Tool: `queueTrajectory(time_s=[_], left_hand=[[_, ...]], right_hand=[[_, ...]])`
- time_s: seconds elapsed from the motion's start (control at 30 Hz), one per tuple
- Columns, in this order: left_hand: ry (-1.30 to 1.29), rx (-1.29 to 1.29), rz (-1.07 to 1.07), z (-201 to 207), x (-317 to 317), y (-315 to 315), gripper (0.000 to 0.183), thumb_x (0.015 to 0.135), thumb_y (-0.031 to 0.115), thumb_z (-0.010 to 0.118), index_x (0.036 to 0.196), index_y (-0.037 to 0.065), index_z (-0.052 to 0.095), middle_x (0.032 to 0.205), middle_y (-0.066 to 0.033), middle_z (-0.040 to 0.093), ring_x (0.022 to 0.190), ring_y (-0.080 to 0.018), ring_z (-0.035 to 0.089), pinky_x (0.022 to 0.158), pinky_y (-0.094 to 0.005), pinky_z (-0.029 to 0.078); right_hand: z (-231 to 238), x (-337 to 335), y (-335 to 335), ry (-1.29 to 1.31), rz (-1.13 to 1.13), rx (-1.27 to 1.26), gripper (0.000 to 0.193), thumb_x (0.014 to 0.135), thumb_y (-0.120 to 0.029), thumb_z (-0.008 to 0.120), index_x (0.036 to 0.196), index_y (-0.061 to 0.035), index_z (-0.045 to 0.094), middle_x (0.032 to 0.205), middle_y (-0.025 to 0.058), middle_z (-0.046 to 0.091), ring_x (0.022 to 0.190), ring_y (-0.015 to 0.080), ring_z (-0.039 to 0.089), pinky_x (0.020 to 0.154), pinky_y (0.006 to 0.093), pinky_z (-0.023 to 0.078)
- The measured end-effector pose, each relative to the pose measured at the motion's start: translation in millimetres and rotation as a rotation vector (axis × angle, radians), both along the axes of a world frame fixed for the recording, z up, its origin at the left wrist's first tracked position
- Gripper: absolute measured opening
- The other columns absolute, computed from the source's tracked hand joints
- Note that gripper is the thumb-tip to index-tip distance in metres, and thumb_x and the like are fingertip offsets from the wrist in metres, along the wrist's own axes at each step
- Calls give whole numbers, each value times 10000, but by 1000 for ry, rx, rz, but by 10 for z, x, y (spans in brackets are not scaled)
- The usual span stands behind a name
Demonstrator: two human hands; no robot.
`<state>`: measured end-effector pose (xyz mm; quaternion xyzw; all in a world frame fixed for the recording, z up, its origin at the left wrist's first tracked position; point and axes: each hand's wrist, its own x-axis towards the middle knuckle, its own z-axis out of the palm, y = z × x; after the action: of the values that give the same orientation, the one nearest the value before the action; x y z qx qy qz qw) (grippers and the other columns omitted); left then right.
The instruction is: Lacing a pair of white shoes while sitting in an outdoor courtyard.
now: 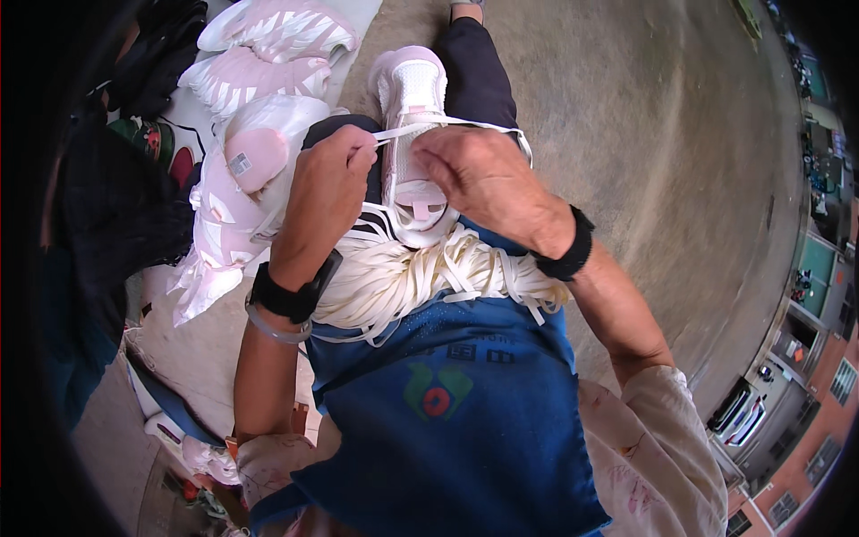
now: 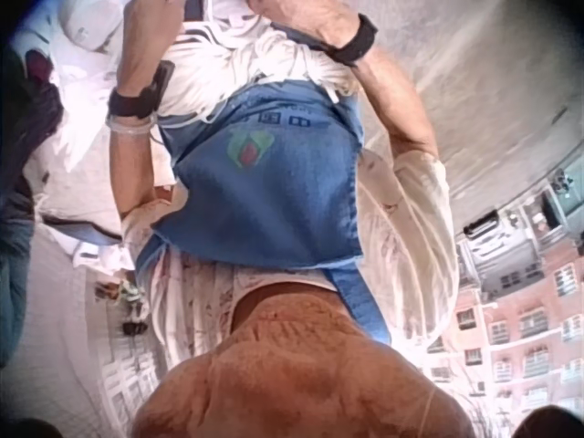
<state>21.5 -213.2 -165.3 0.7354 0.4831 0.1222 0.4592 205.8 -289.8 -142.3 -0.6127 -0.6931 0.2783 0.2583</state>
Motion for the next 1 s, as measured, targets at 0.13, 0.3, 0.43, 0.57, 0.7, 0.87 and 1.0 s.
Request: queueTrajectory(time_s=[0.13, 0.3, 0.43, 0.57, 0.7, 0.87, 1.0], left_hand=[[-40, 245, -229, -101, -38, 139, 192, 902, 142, 524, 973, -13, 611, 804, -96, 658, 527, -147, 565, 441, -284, 456], [-25, -12, -131, -26, 28, 267, 181, 889, 123, 503, 958, -5, 611, 806, -97, 640, 514, -160, 573, 432, -289, 461], [-28, -185, -162, 15, 15, 306, 176, 889, 125, 506, 940, -12, 604, 790, -77, 629, 467, -148, 553, 433, -278, 453], [53, -26, -217, 68, 99, 355, 180, 892, 133, 519, 933, -22, 600, 781, -66, 618, 473, -140, 558, 438, -274, 451], [-17, -312, -76, 87, 90, 372, 198, 905, 156, 521, 925, -23, 605, 799, -68, 625, 516, -143, 582, 459, -257, 475], [-76, -346, 7, 0, 121, 376, 202, 911, 164, 524, 932, -14, 617, 810, -75, 639, 576, -151, 613, 474, -246, 499], [20, -351, -96, 136, 145, 397, 205, 905, 159, 528, 946, -20, 620, 770, -86, 635, 619, -150, 626, 474, -250, 505]], right_hand=[[-220, -117, 84, -81, -13, 68, 78, 787, -45, 575, 828, 3, 621, 732, 232, 609, 698, 408, 614, 619, 464, 487], [-219, -153, 119, -3, -139, 49, 61, 786, -55, 597, 799, 4, 605, 705, 228, 605, 679, 408, 614, 596, 468, 486], [-181, -212, 173, -53, -218, -18, 77, 778, -84, 624, 789, -8, 613, 669, 218, 611, 654, 398, 627, 597, 463, 501], [-233, -245, 199, -173, -235, 27, 90, 781, -100, 633, 801, -13, 627, 650, 212, 616, 643, 393, 635, 594, 462, 513], [-218, -254, 187, -117, -258, 13, 107, 789, -117, 636, 804, -11, 636, 651, 211, 621, 642, 391, 638, 594, 464, 521], [-228, -284, 184, -102, -295, 11, 113, 791, -122, 637, 790, -10, 637, 649, 210, 622, 643, 388, 639, 593, 464, 521], [-261, -276, 179, -96, -304, 13, 121, 797, -128, 635, 789, -8, 637, 650, 215, 619, 644, 391, 638, 591, 465, 519]])
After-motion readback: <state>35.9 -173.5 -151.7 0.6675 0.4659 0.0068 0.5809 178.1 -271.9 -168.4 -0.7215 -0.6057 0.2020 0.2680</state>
